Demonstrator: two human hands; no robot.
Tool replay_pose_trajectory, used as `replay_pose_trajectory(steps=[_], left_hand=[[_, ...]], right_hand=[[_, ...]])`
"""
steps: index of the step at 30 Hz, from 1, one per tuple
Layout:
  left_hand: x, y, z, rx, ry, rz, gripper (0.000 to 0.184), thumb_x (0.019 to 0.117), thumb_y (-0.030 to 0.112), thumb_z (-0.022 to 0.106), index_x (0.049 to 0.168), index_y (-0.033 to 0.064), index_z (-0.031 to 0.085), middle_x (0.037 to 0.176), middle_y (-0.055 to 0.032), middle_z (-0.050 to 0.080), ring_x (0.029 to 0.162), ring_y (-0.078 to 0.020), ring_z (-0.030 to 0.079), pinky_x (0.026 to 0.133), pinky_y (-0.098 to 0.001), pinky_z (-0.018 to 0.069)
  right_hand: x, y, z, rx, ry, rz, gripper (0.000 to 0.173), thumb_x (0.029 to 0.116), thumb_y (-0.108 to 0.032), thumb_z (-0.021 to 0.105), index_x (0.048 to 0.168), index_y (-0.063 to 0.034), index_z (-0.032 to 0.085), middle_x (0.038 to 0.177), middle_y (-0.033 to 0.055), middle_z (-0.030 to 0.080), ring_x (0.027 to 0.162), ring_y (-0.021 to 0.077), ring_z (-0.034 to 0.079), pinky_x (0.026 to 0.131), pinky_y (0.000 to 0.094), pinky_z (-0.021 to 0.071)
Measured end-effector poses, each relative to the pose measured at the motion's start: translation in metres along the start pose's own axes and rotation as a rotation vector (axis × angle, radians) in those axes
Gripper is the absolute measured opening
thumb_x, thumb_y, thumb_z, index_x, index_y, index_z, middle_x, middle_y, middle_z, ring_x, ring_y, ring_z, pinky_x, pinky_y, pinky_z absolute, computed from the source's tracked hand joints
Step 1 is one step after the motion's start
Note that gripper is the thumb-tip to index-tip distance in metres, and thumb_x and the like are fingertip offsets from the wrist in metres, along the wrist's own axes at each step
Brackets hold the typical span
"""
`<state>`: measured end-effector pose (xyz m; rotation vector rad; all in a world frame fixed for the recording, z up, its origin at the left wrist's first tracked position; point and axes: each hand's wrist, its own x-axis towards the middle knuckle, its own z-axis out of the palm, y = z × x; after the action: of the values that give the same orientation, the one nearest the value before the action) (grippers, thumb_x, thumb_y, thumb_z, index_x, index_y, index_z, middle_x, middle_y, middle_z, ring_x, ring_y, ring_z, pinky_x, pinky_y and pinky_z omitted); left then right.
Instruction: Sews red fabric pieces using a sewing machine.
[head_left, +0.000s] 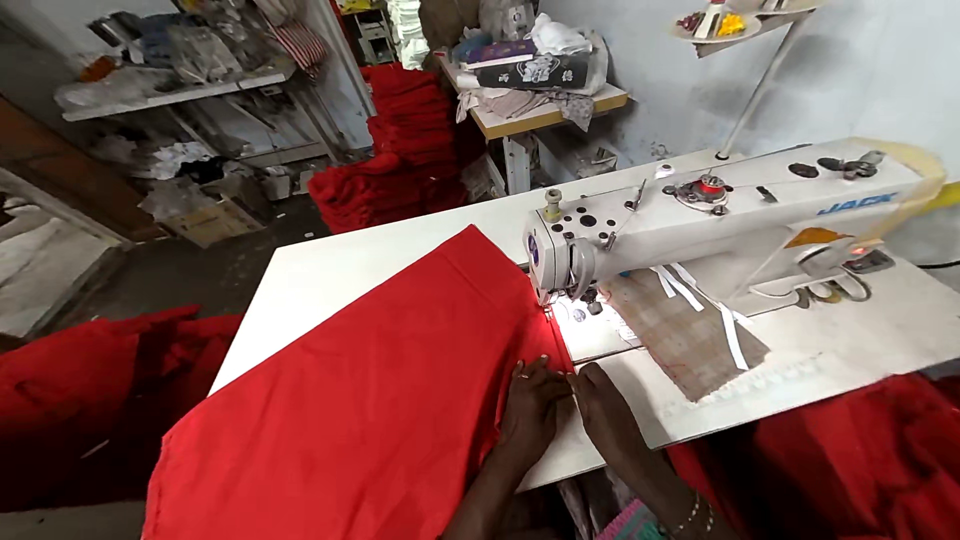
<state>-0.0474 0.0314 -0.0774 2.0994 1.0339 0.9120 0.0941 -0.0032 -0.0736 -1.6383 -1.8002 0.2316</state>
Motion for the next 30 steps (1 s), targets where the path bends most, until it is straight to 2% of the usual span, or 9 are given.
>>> replay_pose_trajectory(steps=[4,10,12,17,20,21,23,25,30], left_hand=[[0.019,-0.016,-0.007,-0.010,-0.038,0.053,0.024,0.0925,-0.004,0.055,0.096,-0.0016,0.079,0.110,-0.0176,0.076,0.125,-0.0455,0.061,0.113,-0.0678,0.0317],[0.058,-0.038,-0.022,-0.021,-0.109,-0.021,0.020,0.0958,0.003,0.059,0.101,-0.0039,0.078,0.116,-0.0197,0.074,0.130,-0.0399,0.058,0.118,-0.0548,0.0324],[0.072,-0.044,-0.026,-0.013,-0.106,-0.051,0.021,0.0960,-0.002,0.057,0.101,-0.0051,0.077,0.118,-0.0209,0.072,0.131,-0.0380,0.057,0.116,-0.0499,0.0372],[0.098,-0.052,-0.031,0.008,-0.059,-0.065,0.023,0.0930,-0.012,0.053,0.099,-0.0104,0.075,0.115,-0.0250,0.071,0.129,-0.0408,0.057,0.115,-0.0486,0.0385],[0.105,-0.053,-0.035,0.003,-0.060,-0.090,0.023,0.0938,-0.012,0.053,0.098,-0.0100,0.075,0.114,-0.0240,0.071,0.129,-0.0386,0.056,0.114,-0.0469,0.0393],[0.106,-0.056,-0.035,-0.004,-0.056,-0.081,0.023,0.0932,-0.013,0.052,0.097,-0.0093,0.075,0.113,-0.0230,0.071,0.128,-0.0375,0.057,0.114,-0.0463,0.0399],[0.105,-0.062,-0.032,-0.016,-0.035,-0.042,0.024,0.0915,-0.014,0.052,0.096,-0.0090,0.076,0.112,-0.0234,0.072,0.127,-0.0382,0.058,0.113,-0.0474,0.0413],[0.105,-0.065,-0.031,-0.012,-0.030,-0.031,0.023,0.0911,-0.014,0.053,0.095,-0.0095,0.075,0.112,-0.0241,0.072,0.126,-0.0395,0.058,0.112,-0.0482,0.0418],[0.099,-0.056,-0.029,-0.009,-0.062,-0.098,0.024,0.0933,-0.011,0.053,0.098,-0.0076,0.076,0.116,-0.0223,0.071,0.130,-0.0360,0.057,0.114,-0.0456,0.0410]], right_hand=[[0.029,0.018,-0.016,0.255,-0.193,0.078,0.018,0.0955,0.002,0.061,0.102,0.0099,0.075,0.109,0.0260,0.071,0.104,0.0372,0.069,0.096,0.0447,0.0546],[0.069,0.035,0.003,0.164,-0.096,-0.110,0.011,0.0903,0.006,0.065,0.093,0.0081,0.076,0.097,0.0227,0.074,0.094,0.0370,0.073,0.088,0.0462,0.0575],[0.079,0.040,0.010,0.117,-0.048,-0.185,0.011,0.0880,0.009,0.066,0.090,0.0075,0.076,0.094,0.0213,0.074,0.093,0.0371,0.073,0.087,0.0472,0.0582],[0.082,0.049,0.013,0.049,-0.115,-0.157,0.021,0.0946,0.005,0.060,0.106,0.0038,0.077,0.117,0.0200,0.073,0.113,0.0389,0.068,0.098,0.0517,0.0532],[0.069,0.075,-0.022,-0.024,0.116,-0.116,0.021,0.0964,-0.003,0.061,0.109,0.0038,0.076,0.116,0.0193,0.073,0.113,0.0353,0.069,0.102,0.0490,0.0530],[0.067,0.091,-0.043,-0.072,0.223,-0.061,0.024,0.0982,-0.006,0.060,0.115,0.0049,0.073,0.121,0.0210,0.071,0.116,0.0362,0.068,0.103,0.0501,0.0524],[0.059,0.137,-0.095,-0.196,0.337,0.113,0.035,0.1043,-0.009,0.051,0.131,0.0098,0.062,0.137,0.0295,0.060,0.130,0.0463,0.057,0.109,0.0598,0.0442],[0.048,0.181,-0.131,-0.270,0.365,0.224,0.038,0.1079,-0.010,0.045,0.133,0.0151,0.058,0.142,0.0355,0.053,0.137,0.0541,0.047,0.113,0.0656,0.0356],[0.027,0.223,-0.127,-0.277,0.302,0.175,0.038,0.1057,-0.013,0.047,0.127,0.0131,0.065,0.137,0.0315,0.060,0.130,0.0533,0.055,0.105,0.0687,0.0428]])
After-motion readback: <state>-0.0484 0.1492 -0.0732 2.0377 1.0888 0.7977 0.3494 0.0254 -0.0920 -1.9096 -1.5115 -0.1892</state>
